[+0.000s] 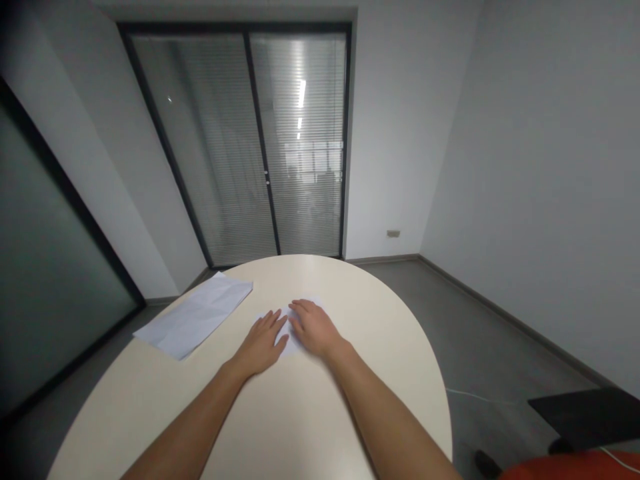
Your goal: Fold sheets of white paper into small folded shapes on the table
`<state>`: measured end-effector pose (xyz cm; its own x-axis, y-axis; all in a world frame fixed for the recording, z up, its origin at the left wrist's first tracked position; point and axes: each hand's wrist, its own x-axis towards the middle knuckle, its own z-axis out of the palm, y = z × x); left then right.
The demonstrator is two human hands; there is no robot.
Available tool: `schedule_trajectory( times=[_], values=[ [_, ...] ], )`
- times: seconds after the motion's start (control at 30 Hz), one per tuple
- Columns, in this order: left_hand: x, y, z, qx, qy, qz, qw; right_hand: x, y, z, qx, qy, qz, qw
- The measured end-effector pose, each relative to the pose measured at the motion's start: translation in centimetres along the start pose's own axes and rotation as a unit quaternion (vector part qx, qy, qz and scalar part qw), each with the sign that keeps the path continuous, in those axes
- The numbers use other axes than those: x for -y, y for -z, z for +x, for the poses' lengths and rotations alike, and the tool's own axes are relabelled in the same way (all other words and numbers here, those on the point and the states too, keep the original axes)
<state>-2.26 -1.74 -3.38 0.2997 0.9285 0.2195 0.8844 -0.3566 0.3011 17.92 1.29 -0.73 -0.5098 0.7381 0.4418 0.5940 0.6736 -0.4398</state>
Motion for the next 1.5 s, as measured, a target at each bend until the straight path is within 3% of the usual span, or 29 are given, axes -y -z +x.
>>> schedule_trajectory(
  times=[0.07,0.17,0.27,0.37,0.5,0.63,0.73,0.9,1.03,1.1,1.17,1.3,1.4,1.5],
  values=[
    [0.0,0.1,-0.1,0.011,-0.014,-0.006,1.0,0.5,-1.2,-0.1,0.043,0.022,0.008,0.999],
    [-0.1,0.4,-0.2,0.034,-0.016,0.002,0.999,-0.4,-1.7,-0.4,0.109,-0.049,-0.021,0.993],
    [-0.3,0.7,-0.2,0.05,-0.011,0.019,0.998,-1.8,-0.4,-0.7,0.138,-0.16,-0.086,0.974],
    [-0.4,1.0,-0.2,0.066,-0.009,0.024,0.997,-2.3,1.2,-0.7,0.121,-0.217,-0.14,0.959],
    [-0.4,1.4,-0.2,0.084,-0.03,0.012,0.996,-1.1,1.4,-0.6,0.086,-0.151,-0.15,0.973],
    [-0.3,1.6,-0.1,0.09,-0.06,0.002,0.994,0.4,-0.2,-0.6,0.153,-0.073,-0.053,0.984],
    [-0.1,1.7,0.0,0.085,-0.022,0.013,0.996,0.3,-0.6,-0.7,0.186,-0.1,-0.055,0.976],
    [0.6,1.7,0.3,0.076,0.083,0.063,0.992,-1.2,0.6,-0.9,0.182,-0.162,-0.086,0.966],
    [0.9,1.9,0.4,0.017,0.133,0.111,0.985,-1.5,0.7,-1.0,0.166,-0.176,-0.097,0.965],
    [0.7,2.2,0.4,-0.025,0.115,0.12,0.986,-1.3,0.5,-1.0,0.158,-0.177,-0.106,0.966],
    [0.3,2.3,0.3,-0.041,0.053,0.089,0.994,-1.1,0.4,-1.0,0.149,-0.179,-0.114,0.966],
    [-0.7,1.9,0.0,0.052,-0.065,0.002,0.996,-1.0,0.8,-0.7,0.121,-0.18,-0.138,0.966],
    [-0.8,1.3,0.0,0.082,-0.029,0.015,0.996,-0.8,1.2,-0.5,0.096,-0.138,-0.133,0.977],
    [-0.6,1.0,0.1,0.069,0.022,0.043,0.996,-0.6,1.2,-0.6,0.125,-0.05,-0.076,0.988]
  ],
)
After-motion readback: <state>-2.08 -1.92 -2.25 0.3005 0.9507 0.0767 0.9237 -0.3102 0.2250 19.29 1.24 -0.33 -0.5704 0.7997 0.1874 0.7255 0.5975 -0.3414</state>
